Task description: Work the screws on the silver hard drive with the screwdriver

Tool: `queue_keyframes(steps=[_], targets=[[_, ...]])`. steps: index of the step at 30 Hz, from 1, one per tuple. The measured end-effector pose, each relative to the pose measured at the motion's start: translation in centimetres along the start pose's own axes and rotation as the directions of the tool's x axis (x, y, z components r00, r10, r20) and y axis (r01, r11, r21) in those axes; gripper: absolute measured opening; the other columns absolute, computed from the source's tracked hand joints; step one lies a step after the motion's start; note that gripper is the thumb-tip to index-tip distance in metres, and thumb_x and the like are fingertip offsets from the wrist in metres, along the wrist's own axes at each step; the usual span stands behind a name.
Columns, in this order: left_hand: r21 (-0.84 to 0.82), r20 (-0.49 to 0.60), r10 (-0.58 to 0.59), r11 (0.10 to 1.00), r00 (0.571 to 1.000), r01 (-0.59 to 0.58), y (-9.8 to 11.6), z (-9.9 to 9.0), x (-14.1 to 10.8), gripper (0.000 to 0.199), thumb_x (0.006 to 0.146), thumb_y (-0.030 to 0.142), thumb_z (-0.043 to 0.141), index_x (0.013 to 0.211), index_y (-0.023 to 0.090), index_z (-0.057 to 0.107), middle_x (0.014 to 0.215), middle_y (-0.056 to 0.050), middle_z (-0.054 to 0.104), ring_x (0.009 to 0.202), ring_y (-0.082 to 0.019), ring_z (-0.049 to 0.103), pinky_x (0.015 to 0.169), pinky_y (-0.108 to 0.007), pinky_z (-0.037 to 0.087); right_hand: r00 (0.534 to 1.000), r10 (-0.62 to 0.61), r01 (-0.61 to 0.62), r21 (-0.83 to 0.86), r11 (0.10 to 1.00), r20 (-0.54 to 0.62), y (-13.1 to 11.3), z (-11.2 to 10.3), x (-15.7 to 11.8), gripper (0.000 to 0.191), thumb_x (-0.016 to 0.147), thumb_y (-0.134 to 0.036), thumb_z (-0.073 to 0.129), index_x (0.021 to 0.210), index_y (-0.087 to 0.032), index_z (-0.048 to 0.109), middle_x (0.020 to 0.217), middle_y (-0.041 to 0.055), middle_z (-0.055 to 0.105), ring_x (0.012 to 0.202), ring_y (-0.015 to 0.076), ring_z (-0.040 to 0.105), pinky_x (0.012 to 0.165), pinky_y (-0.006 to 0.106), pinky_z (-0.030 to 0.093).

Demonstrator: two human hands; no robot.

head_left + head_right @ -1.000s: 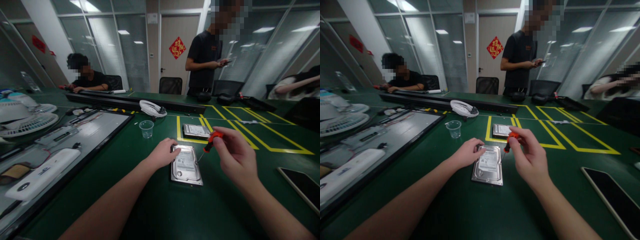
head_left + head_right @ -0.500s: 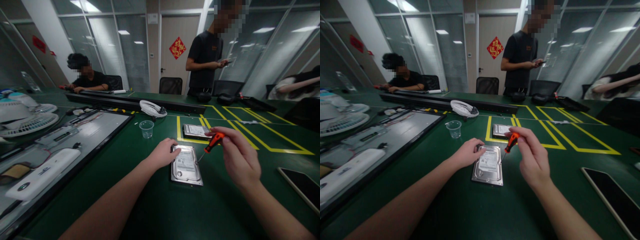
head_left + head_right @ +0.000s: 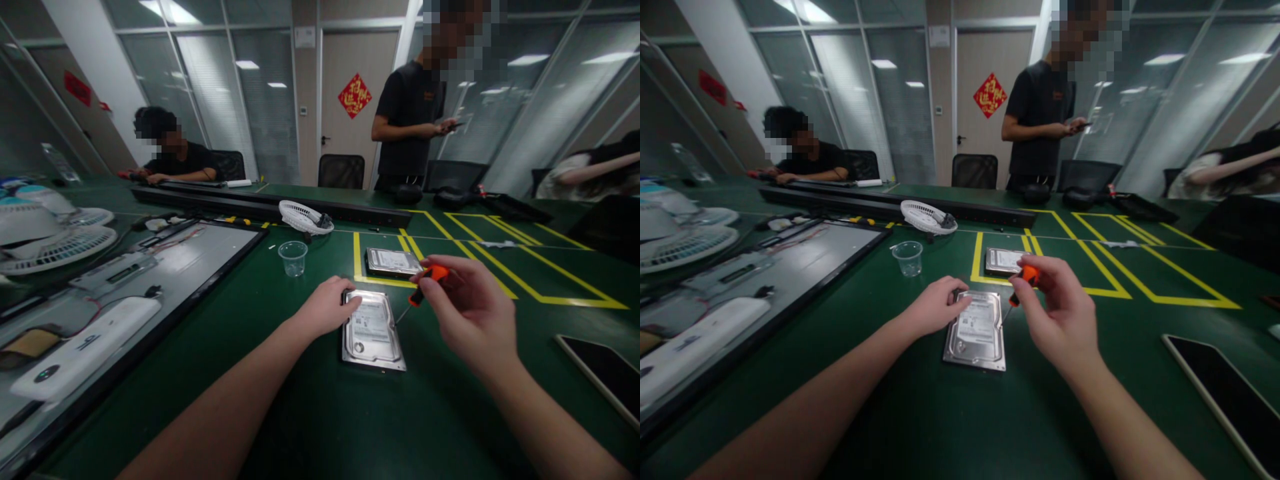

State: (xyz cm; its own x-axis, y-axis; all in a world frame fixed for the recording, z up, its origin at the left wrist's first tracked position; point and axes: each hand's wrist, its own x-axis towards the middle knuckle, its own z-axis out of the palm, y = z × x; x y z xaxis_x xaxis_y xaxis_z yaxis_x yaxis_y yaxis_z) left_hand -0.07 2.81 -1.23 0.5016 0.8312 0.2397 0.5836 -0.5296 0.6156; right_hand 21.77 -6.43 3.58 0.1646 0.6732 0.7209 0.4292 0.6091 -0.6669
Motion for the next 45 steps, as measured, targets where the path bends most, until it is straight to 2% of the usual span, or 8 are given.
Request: queue_keyframes(steps=[8,15,23,28,32,38,41,45], targets=[[0.007,0.001,-0.016,1.0,1.0,0.016,0.0,0.07,0.04,0.033,0.096,0.041,0.062,0.116,0.017,0.073,0.107,-0.009,0.067,0.093,-0.023,0.065,0.087,-0.036,0.053,1.0,-0.021,0.021,-0.096,0.995,-0.003,0.32,-0.3,0.22,0.034,0.087,-0.026,0.08,0.119,-0.028,0.069,0.11,0.004,0.071,0.093,0.0192,0.07,0.085,0.036,0.061],[0.008,0.018,-0.022,1.0,1.0,0.022,0.1,-0.15,-0.04,0.034,0.097,0.042,0.061,0.118,0.018,0.073,0.108,-0.009,0.067,0.095,-0.023,0.065,0.086,-0.036,0.052,0.999,0.035,-0.035,-0.046,0.998,-0.01,-0.23,-0.33,0.11,0.024,0.104,-0.034,0.056,0.122,-0.027,0.071,0.116,0.0073,0.074,0.104,0.0225,0.072,0.09,0.039,0.059],[0.012,-0.003,-0.004,1.0,1.0,0.004,-0.04,0.06,0.03,0.032,0.097,0.04,0.062,0.114,0.017,0.074,0.106,-0.009,0.067,0.094,-0.023,0.065,0.086,-0.036,0.052,0.999,0.023,-0.025,0.052,0.998,0.028,-0.17,-0.17,-0.04,0.027,0.102,-0.03,0.061,0.128,-0.027,0.067,0.116,0.0078,0.075,0.1,0.0223,0.077,0.09,0.041,0.063],[0.003,0.003,-0.007,1.0,1.0,0.007,-0.21,0.12,0.04,0.034,0.097,0.041,0.061,0.117,0.017,0.073,0.108,-0.009,0.067,0.095,-0.023,0.065,0.086,-0.035,0.052,0.999,-0.008,0.008,-0.015,1.0,0.035,0.15,-0.03,-0.04,0.034,0.098,-0.025,0.068,0.131,-0.029,0.068,0.118,0.0075,0.074,0.103,0.0234,0.075,0.094,0.044,0.062],[0.004,0.007,-0.013,1.0,1.0,0.013,-0.18,0.07,0.0,0.034,0.097,0.042,0.062,0.117,0.018,0.073,0.109,-0.009,0.067,0.096,-0.023,0.065,0.086,-0.035,0.052,1.0,-0.023,0.024,-0.104,0.994,0.018,0.37,-0.09,0.05,0.038,0.092,-0.024,0.074,0.13,-0.031,0.069,0.11,0.0054,0.073,0.095,0.0223,0.073,0.088,0.042,0.063],[0.002,0.02,-0.024,1.0,1.0,0.024,0.14,-0.18,-0.1,0.035,0.097,0.043,0.061,0.119,0.018,0.073,0.11,-0.009,0.067,0.097,-0.024,0.065,0.086,-0.036,0.052,0.999,-0.042,0.043,-0.101,0.994,0.011,0.16,-0.33,0.13,0.026,0.099,-0.028,0.066,0.124,-0.032,0.071,0.105,0.0047,0.07,0.091,0.0204,0.07,0.083,0.038,0.06],[0.008,0.02,-0.028,1.0,0.999,0.028,0.26,-0.26,-0.11,0.035,0.097,0.042,0.06,0.119,0.018,0.073,0.111,-0.01,0.067,0.098,-0.024,0.065,0.086,-0.036,0.052,1.0,-0.018,0.018,-0.098,0.995,-0.004,0.07,-0.42,0.1,0.024,0.102,-0.032,0.06,0.123,-0.031,0.071,0.108,0.0052,0.07,0.093,0.0206,0.068,0.082,0.037,0.058],[0.007,0.026,-0.022,1.0,0.999,0.022,0.27,-0.29,-0.12,0.035,0.097,0.043,0.06,0.119,0.018,0.073,0.112,-0.009,0.068,0.098,-0.024,0.065,0.088,-0.036,0.052,1.0,0.025,-0.025,-0.028,0.999,0.002,0.04,-0.4,0.06,0.026,0.104,-0.031,0.057,0.126,-0.031,0.071,0.117,0.0054,0.073,0.108,0.0226,0.069,0.094,0.04,0.055]])
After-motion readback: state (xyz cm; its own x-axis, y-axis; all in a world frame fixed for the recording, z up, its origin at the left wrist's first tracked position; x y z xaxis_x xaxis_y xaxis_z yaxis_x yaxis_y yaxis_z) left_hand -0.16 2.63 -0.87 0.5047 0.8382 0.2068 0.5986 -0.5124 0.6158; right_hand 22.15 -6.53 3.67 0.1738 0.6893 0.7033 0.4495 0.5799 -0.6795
